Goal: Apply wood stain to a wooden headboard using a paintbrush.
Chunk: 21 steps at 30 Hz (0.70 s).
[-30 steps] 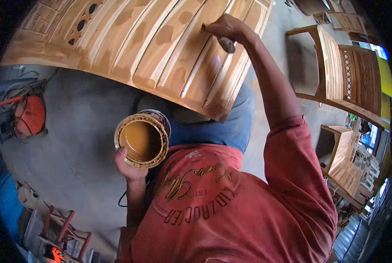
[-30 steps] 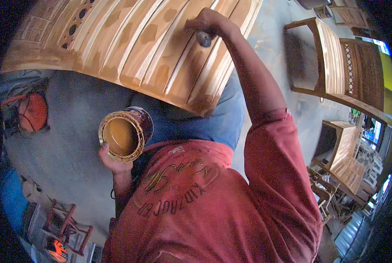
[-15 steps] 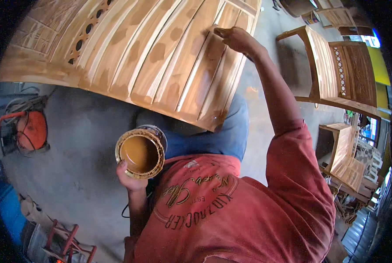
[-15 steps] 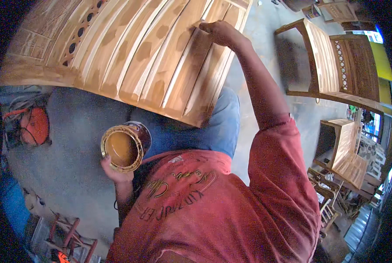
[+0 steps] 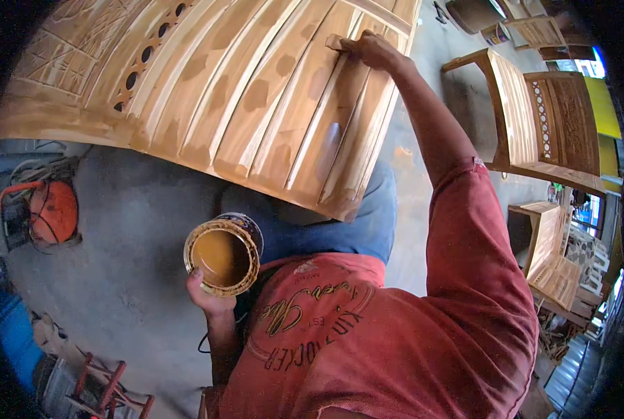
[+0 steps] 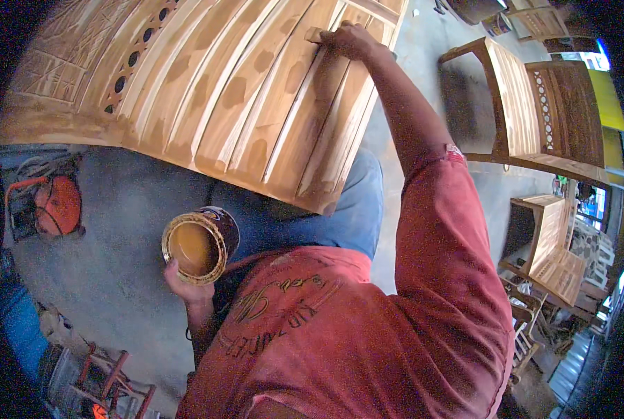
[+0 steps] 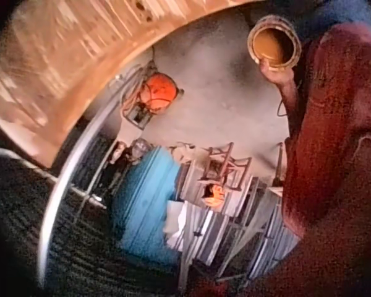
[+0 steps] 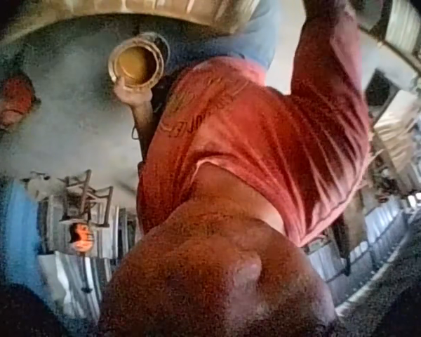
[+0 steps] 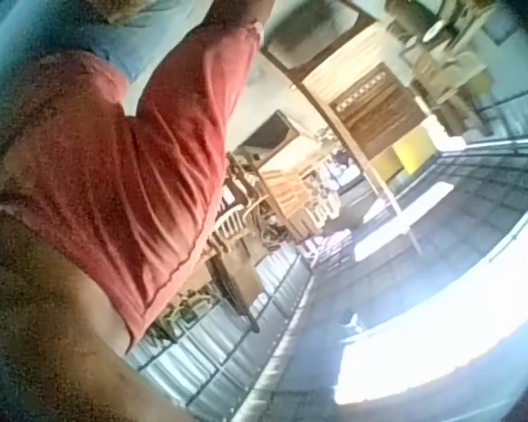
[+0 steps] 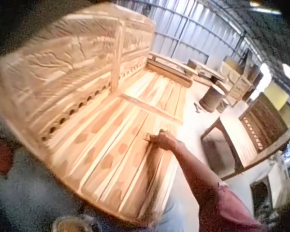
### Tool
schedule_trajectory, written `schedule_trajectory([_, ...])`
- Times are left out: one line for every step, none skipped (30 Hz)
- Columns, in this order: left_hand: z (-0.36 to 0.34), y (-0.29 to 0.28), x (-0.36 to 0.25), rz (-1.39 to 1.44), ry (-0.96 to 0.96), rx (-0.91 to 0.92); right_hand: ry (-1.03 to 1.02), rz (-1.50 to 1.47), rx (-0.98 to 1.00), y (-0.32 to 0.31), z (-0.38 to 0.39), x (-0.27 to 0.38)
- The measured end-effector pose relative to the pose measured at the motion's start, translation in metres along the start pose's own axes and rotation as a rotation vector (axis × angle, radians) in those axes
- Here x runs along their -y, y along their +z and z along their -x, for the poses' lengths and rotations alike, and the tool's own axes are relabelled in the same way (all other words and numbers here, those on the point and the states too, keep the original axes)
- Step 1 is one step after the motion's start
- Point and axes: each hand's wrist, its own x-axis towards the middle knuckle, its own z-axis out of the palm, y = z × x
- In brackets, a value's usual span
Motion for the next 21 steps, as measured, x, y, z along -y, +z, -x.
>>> schedule_trajectory([-0.002, 0.001, 0.000, -0.002, 0.000, 0.016, -0.004, -0.016, 0.019, -0.001, 0.002, -0.004])
schedule_trajectory([-0.004, 0.003, 0.001, -0.003, -0.001, 0.032, -0.008, -0.032, 0.038, -0.001, 0.005, -0.007])
schedule_trajectory([-0.005, 0.003, 0.001, -0.004, -0.001, 0.048, -0.012, -0.048, 0.057, -0.001, 0.006, -0.009])
schedule_trajectory([-0.006, 0.003, 0.003, -0.001, -0.004, 0.048, -0.011, -0.045, 0.059, 0.000, 0.007, -0.008])
schedule_trajectory([-0.006, 0.004, 0.005, 0.004, -0.013, 0.043, -0.032, -0.044, 0.041, 0.002, 0.010, -0.005])
schedule_trajectory([-0.008, 0.003, 0.005, 0.008, -0.021, 0.038, -0.053, -0.043, 0.021, 0.004, 0.012, 0.001])
schedule_trajectory([-0.008, 0.002, 0.005, 0.011, -0.029, 0.033, -0.074, -0.043, 0.001, 0.005, 0.014, 0.006])
schedule_trajectory([-0.009, 0.001, 0.005, 0.015, -0.035, 0.027, -0.097, -0.043, -0.020, 0.005, 0.015, 0.011])
schedule_trajectory([-0.010, 0.002, 0.005, 0.016, -0.030, 0.027, -0.100, -0.042, -0.025, -0.004, 0.014, 0.014])
schedule_trajectory([-0.011, 0.003, 0.005, 0.010, -0.030, 0.028, -0.022, -0.169, -0.033, -0.015, 0.011, 0.013])
schedule_trajectory([-0.010, 0.004, 0.006, 0.005, -0.034, 0.031, 0.059, -0.294, -0.039, -0.032, 0.011, 0.013])
schedule_trajectory([-0.009, 0.004, 0.006, 0.000, -0.039, 0.033, 0.140, -0.420, -0.044, -0.045, 0.010, 0.013])
schedule_trajectory([-0.008, 0.004, 0.006, -0.005, -0.042, 0.033, 0.219, -0.547, -0.048, -0.052, 0.007, 0.015])
schedule_trajectory([-0.009, 0.003, 0.006, -0.004, -0.041, 0.037, 0.220, -0.544, -0.051, -0.052, 0.003, 0.012])
schedule_trajectory([-0.009, 0.002, 0.007, -0.007, -0.039, 0.020, 0.295, -0.643, 0.027, -0.052, -0.005, 0.008])
schedule_trajectory([-0.010, 0.000, 0.008, -0.009, -0.035, 0.000, 0.366, -0.742, 0.108, -0.051, -0.016, 0.006])
schedule_trajectory([-0.011, -0.001, 0.009, -0.012, -0.032, -0.020, 0.439, -0.840, 0.189, -0.050, -0.025, 0.003])
schedule_trajectory([-0.012, -0.003, 0.010, -0.015, -0.031, -0.039, 0.514, -0.937, 0.272, -0.047, -0.030, 0.001])
schedule_trajectory([-0.012, -0.004, 0.009, -0.014, -0.029, -0.049, 0.507, -0.938, 0.280, -0.049, -0.031, 0.007])
schedule_trajectory([-0.012, -0.004, 0.008, -0.011, -0.028, -0.045, 0.468, -0.971, 0.272, -0.050, -0.029, 0.013])
schedule_trajectory([-0.012, -0.004, 0.006, -0.007, -0.030, -0.039, 0.432, -1.002, 0.264, -0.054, -0.023, 0.020])
